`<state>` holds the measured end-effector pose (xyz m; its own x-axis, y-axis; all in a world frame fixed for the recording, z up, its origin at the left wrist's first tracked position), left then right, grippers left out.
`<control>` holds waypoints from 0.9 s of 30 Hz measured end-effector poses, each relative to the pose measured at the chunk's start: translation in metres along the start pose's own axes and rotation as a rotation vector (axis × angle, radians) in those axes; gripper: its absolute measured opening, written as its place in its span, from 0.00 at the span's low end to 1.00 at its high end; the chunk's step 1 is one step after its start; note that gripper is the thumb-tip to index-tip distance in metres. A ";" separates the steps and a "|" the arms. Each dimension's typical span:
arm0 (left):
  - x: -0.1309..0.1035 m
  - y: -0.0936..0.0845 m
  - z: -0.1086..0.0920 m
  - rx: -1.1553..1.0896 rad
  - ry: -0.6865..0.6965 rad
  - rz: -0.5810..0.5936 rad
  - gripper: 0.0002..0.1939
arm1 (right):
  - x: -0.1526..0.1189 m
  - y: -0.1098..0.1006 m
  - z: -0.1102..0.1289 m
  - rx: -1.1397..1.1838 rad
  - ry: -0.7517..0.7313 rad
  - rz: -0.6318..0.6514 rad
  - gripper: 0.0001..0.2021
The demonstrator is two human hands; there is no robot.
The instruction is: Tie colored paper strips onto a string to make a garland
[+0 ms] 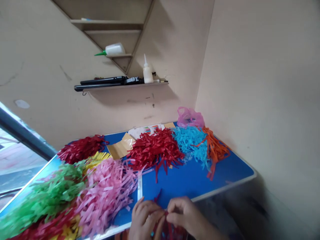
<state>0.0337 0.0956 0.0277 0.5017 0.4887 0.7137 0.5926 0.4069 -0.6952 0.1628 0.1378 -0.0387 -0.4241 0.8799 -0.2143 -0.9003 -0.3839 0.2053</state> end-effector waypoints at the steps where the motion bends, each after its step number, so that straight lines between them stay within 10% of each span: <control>1: -0.005 0.004 0.002 -0.032 -0.040 -0.003 0.05 | -0.001 -0.002 0.003 -0.025 -0.044 -0.026 0.13; 8: -0.013 0.003 0.000 0.111 -0.116 -0.142 0.14 | -0.011 -0.004 0.021 -0.127 -0.228 -0.016 0.10; 23: -0.020 0.020 -0.003 -0.200 -0.182 -0.027 0.08 | -0.020 0.004 0.014 0.034 -0.210 -0.040 0.15; 27: -0.030 0.023 0.012 -0.419 -0.320 -0.079 0.08 | 0.001 -0.034 0.030 -0.428 -0.323 -0.170 0.08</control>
<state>0.0246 0.0997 -0.0104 0.2665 0.7070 0.6551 0.8547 0.1408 -0.4997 0.1956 0.1606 -0.0169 -0.2782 0.9546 0.1069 -0.9416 -0.2491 -0.2265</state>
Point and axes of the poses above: each hand's wrist, its own x-axis towards the middle knuckle, its own y-axis out of the palm, z = x × y, the point moved 7 cm from there along x, towards the middle knuckle, and after that the axes turned 3 degrees about y, right-handed, at the moved point
